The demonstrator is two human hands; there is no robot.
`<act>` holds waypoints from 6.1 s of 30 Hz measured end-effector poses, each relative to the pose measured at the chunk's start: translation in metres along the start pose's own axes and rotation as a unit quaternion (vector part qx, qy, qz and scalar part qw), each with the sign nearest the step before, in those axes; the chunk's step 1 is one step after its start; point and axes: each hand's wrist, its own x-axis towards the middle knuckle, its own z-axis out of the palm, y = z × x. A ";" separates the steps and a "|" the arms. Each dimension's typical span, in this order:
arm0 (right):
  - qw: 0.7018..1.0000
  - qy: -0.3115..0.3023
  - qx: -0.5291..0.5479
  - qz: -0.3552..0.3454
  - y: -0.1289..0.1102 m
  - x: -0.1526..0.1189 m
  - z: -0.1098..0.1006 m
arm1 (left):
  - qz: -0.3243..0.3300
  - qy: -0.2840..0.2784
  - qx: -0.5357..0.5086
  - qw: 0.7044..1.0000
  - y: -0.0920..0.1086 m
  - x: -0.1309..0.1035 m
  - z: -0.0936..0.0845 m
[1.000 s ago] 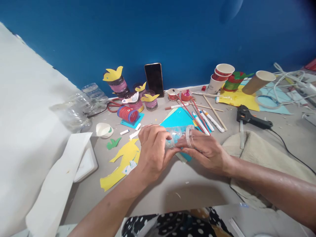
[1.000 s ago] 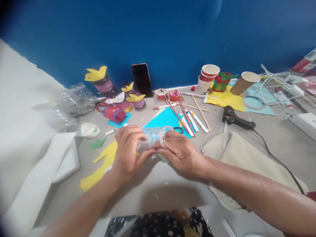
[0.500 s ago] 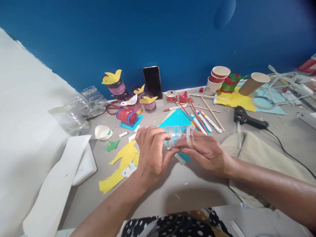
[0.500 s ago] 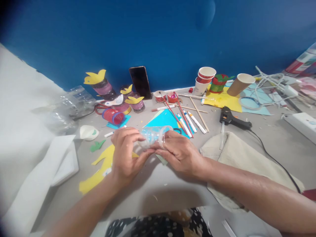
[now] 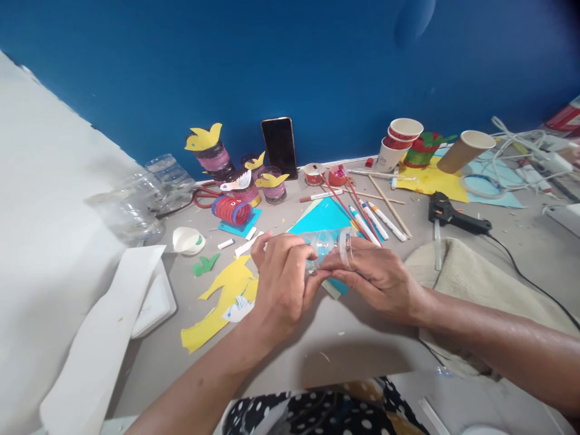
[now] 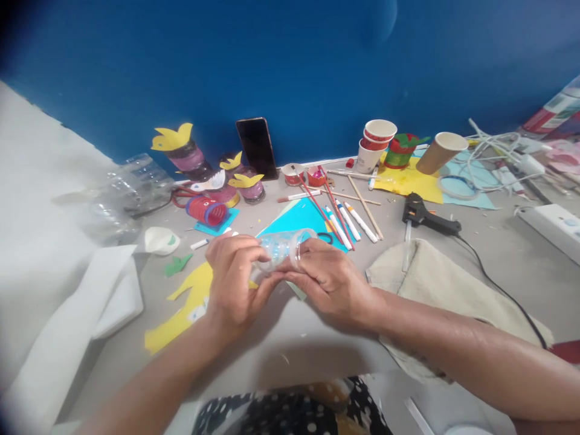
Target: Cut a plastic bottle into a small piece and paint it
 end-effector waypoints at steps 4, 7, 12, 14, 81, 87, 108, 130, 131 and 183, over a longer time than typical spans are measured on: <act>1.000 0.000 -0.004 0.025 -0.005 -0.001 -0.002 | -0.006 0.025 0.006 1.000 0.002 0.000 -0.002; 0.999 0.003 -0.006 0.046 -0.005 -0.003 -0.002 | 0.001 0.015 0.014 1.000 0.003 0.001 -0.002; 0.997 0.020 0.011 0.072 -0.004 -0.005 0.002 | 0.006 0.011 0.015 1.000 0.004 0.002 0.001; 0.996 0.016 0.023 0.085 -0.004 -0.005 0.003 | -0.001 0.003 0.006 1.000 0.003 0.001 0.002; 0.998 0.019 0.018 0.050 -0.012 -0.004 -0.003 | -0.018 0.042 -0.038 0.998 0.009 -0.007 0.002; 0.998 0.005 0.023 0.060 -0.007 -0.004 0.000 | -0.018 0.011 -0.041 0.999 0.007 -0.009 0.005; 0.998 0.016 0.008 0.065 -0.011 -0.003 -0.001 | -0.010 0.051 -0.065 0.997 0.008 -0.009 0.006; 0.992 0.019 0.028 0.123 -0.013 -0.004 0.000 | 0.006 0.048 -0.111 0.993 -0.001 -0.006 0.003; 0.992 0.021 0.025 0.125 -0.013 -0.004 -0.001 | -0.002 0.045 -0.126 0.991 -0.003 -0.007 0.002; 0.991 -0.055 0.077 0.091 -0.009 0.000 -0.020 | -0.358 -0.115 -0.360 0.854 -0.023 0.003 -0.015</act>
